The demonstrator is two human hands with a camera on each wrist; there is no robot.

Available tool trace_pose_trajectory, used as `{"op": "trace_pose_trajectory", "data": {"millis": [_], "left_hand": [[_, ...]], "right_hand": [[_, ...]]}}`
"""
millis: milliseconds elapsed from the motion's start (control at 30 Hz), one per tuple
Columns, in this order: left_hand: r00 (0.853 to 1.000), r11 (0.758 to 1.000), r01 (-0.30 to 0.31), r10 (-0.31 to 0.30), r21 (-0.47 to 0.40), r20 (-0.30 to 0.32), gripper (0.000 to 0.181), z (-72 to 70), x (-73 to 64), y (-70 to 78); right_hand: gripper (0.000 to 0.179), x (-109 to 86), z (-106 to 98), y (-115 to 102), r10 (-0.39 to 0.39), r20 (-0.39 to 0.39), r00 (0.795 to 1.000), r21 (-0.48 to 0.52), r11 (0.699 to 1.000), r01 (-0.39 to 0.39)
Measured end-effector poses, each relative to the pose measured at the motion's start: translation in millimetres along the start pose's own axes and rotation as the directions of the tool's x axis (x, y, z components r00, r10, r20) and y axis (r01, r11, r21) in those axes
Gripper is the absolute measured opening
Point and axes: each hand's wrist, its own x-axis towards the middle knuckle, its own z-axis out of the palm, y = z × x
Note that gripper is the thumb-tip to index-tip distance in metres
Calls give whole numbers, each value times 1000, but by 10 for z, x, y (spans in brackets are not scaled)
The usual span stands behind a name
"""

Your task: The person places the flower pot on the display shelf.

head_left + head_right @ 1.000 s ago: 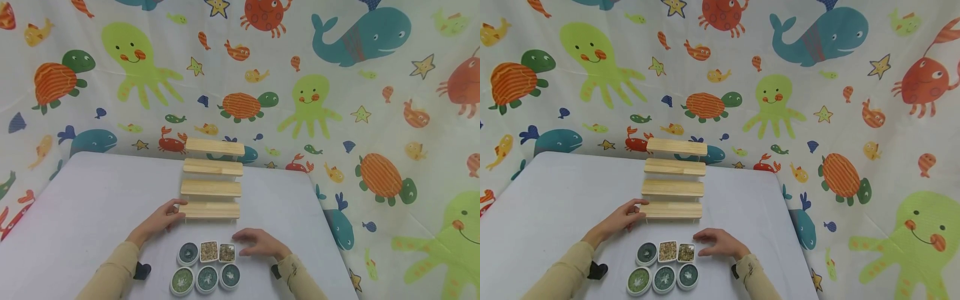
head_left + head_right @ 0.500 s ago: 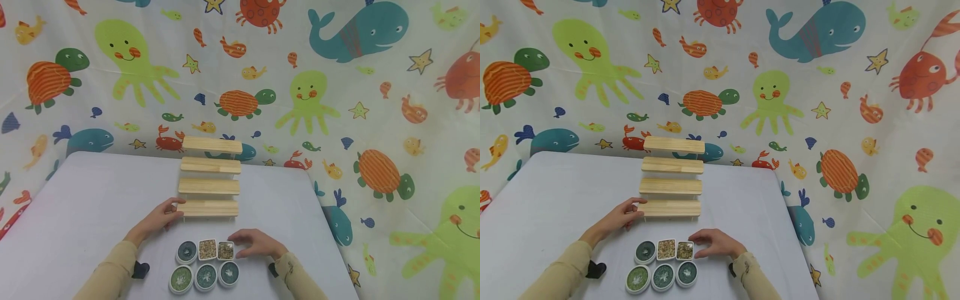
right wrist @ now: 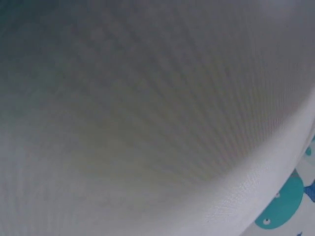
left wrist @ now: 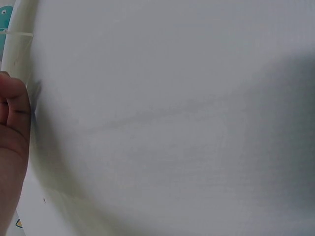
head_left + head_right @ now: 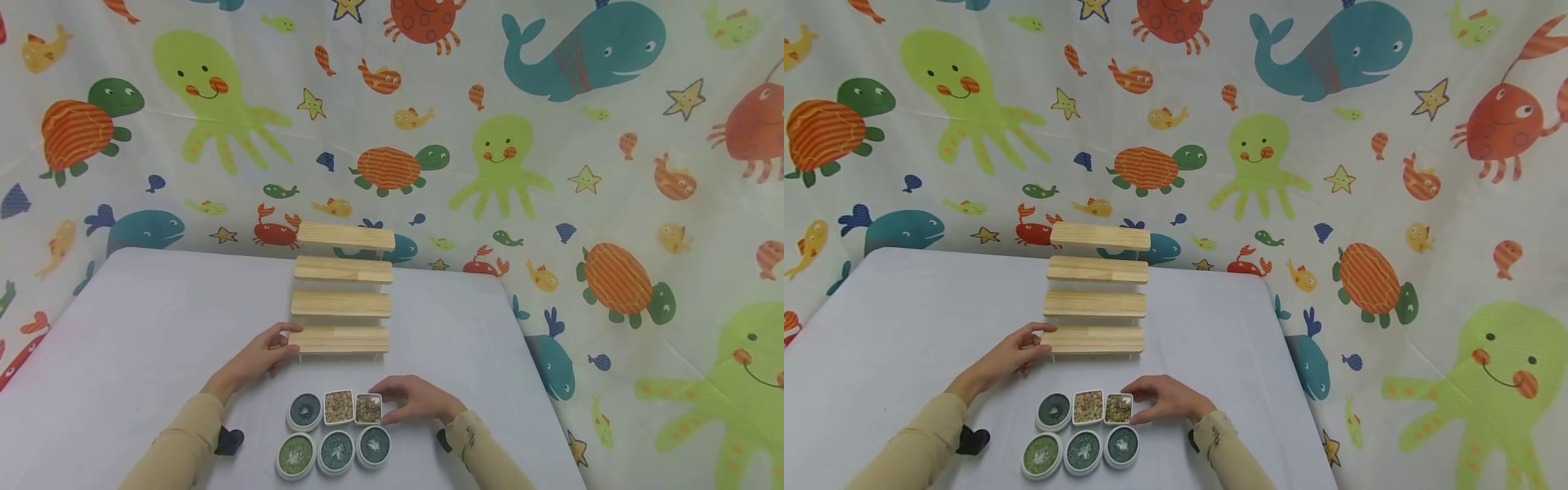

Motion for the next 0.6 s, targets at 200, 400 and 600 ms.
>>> {"op": "trace_pose_trajectory", "data": {"millis": [200,400,600], "left_hand": [[1000,1000,7,-7,8,-5,53,4,-5,6],[1000,1000,5,-5,22,3,52,10,7,-29],[1000,999,-14,14,36,11,51,12,6,-16]], "right_hand": [[51,15,18,-17,13,3,1000,-3,1000,-13],[50,19,29,-29,1,-4,1000,-14,1000,-1],[47,34,12,-20,-15,1,1000,-37,999,15]]}}
